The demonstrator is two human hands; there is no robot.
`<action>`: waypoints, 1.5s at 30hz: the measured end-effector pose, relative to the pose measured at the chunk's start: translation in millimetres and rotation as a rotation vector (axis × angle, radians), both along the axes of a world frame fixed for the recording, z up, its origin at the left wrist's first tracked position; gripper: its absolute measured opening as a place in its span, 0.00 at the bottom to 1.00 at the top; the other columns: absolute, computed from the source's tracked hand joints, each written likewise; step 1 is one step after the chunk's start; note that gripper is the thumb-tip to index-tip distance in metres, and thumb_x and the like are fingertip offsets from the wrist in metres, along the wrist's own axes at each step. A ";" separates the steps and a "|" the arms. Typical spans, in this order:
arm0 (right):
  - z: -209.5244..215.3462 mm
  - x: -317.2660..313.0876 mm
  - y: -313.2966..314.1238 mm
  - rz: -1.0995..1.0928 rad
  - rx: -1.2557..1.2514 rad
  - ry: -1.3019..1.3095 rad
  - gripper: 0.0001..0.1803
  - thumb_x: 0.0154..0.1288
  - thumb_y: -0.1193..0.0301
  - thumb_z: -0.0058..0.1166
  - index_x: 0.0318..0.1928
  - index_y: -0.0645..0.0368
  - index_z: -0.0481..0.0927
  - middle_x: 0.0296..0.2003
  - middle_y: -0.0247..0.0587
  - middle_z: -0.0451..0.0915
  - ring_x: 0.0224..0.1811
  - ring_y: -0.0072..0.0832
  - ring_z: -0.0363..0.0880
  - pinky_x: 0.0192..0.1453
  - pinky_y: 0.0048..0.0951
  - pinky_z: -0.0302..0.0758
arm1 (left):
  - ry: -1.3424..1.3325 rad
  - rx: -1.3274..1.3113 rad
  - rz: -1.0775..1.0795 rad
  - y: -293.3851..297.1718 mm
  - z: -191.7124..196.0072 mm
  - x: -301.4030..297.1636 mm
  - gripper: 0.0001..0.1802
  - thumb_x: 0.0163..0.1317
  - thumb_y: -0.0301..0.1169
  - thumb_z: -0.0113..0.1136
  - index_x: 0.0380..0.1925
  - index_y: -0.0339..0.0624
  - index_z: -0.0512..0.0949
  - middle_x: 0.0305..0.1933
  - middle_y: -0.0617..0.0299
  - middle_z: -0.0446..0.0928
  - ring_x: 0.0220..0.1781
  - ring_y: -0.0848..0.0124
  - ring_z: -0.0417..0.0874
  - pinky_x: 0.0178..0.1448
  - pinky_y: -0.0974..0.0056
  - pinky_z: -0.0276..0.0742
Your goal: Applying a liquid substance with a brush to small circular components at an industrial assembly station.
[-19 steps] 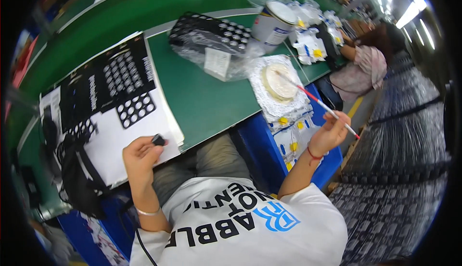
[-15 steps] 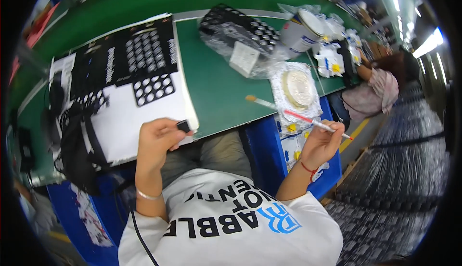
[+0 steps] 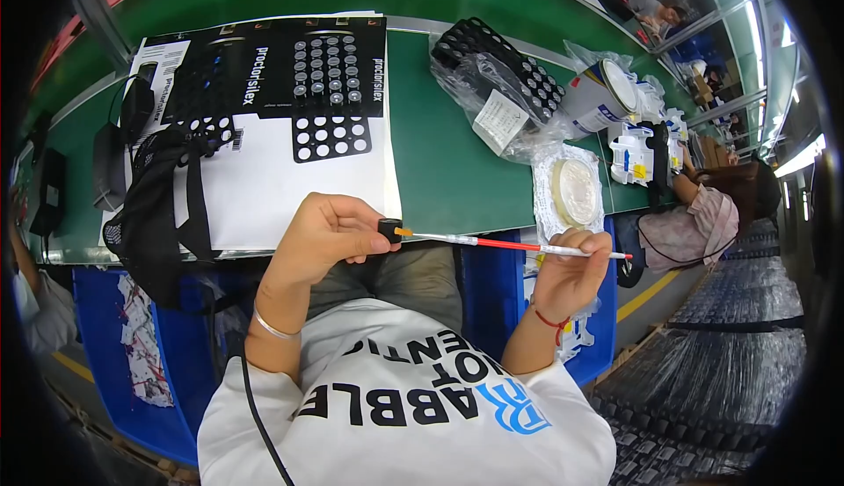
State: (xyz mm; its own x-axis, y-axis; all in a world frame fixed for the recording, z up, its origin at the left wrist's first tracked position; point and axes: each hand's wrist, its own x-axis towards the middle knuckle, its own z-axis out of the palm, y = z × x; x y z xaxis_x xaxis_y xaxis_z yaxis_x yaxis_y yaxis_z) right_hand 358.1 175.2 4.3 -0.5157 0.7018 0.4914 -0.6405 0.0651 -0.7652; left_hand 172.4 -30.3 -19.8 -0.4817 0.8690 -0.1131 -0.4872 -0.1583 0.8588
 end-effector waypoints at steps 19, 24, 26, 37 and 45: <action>-12.1 1.4 13.2 -0.119 0.088 0.009 0.14 0.68 0.63 0.36 0.31 0.60 0.65 0.19 0.41 0.68 0.20 0.25 0.64 0.25 0.24 0.62 | 0.018 0.017 -0.015 2.0 -1.4 -2.0 0.10 0.46 0.23 0.64 0.30 0.29 0.76 0.30 0.49 0.79 0.21 0.80 0.73 0.24 0.79 0.68; -16.6 -0.4 12.3 -0.171 0.026 0.036 0.14 0.67 0.62 0.37 0.31 0.59 0.65 0.20 0.41 0.69 0.21 0.25 0.65 0.27 0.23 0.63 | 0.353 -0.139 0.357 3.7 -5.7 -20.8 0.09 0.46 0.22 0.64 0.29 0.35 0.76 0.31 0.64 0.77 0.25 0.82 0.72 0.30 0.78 0.67; -19.9 1.8 13.6 -0.217 -0.039 0.037 0.13 0.67 0.62 0.37 0.31 0.59 0.65 0.20 0.40 0.68 0.21 0.25 0.64 0.27 0.23 0.63 | 0.637 -0.321 0.580 4.0 -4.9 -42.0 0.13 0.42 0.28 0.68 0.30 0.39 0.78 0.29 0.69 0.74 0.25 0.82 0.68 0.28 0.77 0.63; -32.7 4.8 16.1 -0.132 -0.153 0.091 0.11 0.67 0.64 0.40 0.33 0.59 0.67 0.27 0.37 0.68 0.29 0.22 0.63 0.38 0.21 0.63 | 1.062 -0.799 0.789 27.5 -23.7 -89.9 0.15 0.41 0.38 0.67 0.31 0.44 0.82 0.22 0.66 0.69 0.24 0.71 0.72 0.29 0.68 0.68; -38.2 3.1 18.2 -0.066 -0.175 0.127 0.10 0.66 0.65 0.42 0.34 0.59 0.68 0.29 0.36 0.70 0.30 0.21 0.65 0.37 0.21 0.64 | 0.994 -0.970 0.837 33.3 -19.8 -92.4 0.15 0.42 0.39 0.67 0.31 0.45 0.82 0.23 0.65 0.75 0.24 0.70 0.75 0.30 0.67 0.70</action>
State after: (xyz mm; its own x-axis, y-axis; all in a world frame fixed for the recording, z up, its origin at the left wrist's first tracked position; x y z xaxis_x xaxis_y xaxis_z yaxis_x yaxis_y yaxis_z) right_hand 361.2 193.5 -33.9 -0.4076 0.8123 0.4172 -0.7310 -0.0164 -0.6822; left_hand 80.0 3.0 -39.5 -0.9720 0.1310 0.1951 0.2313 0.6805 0.6953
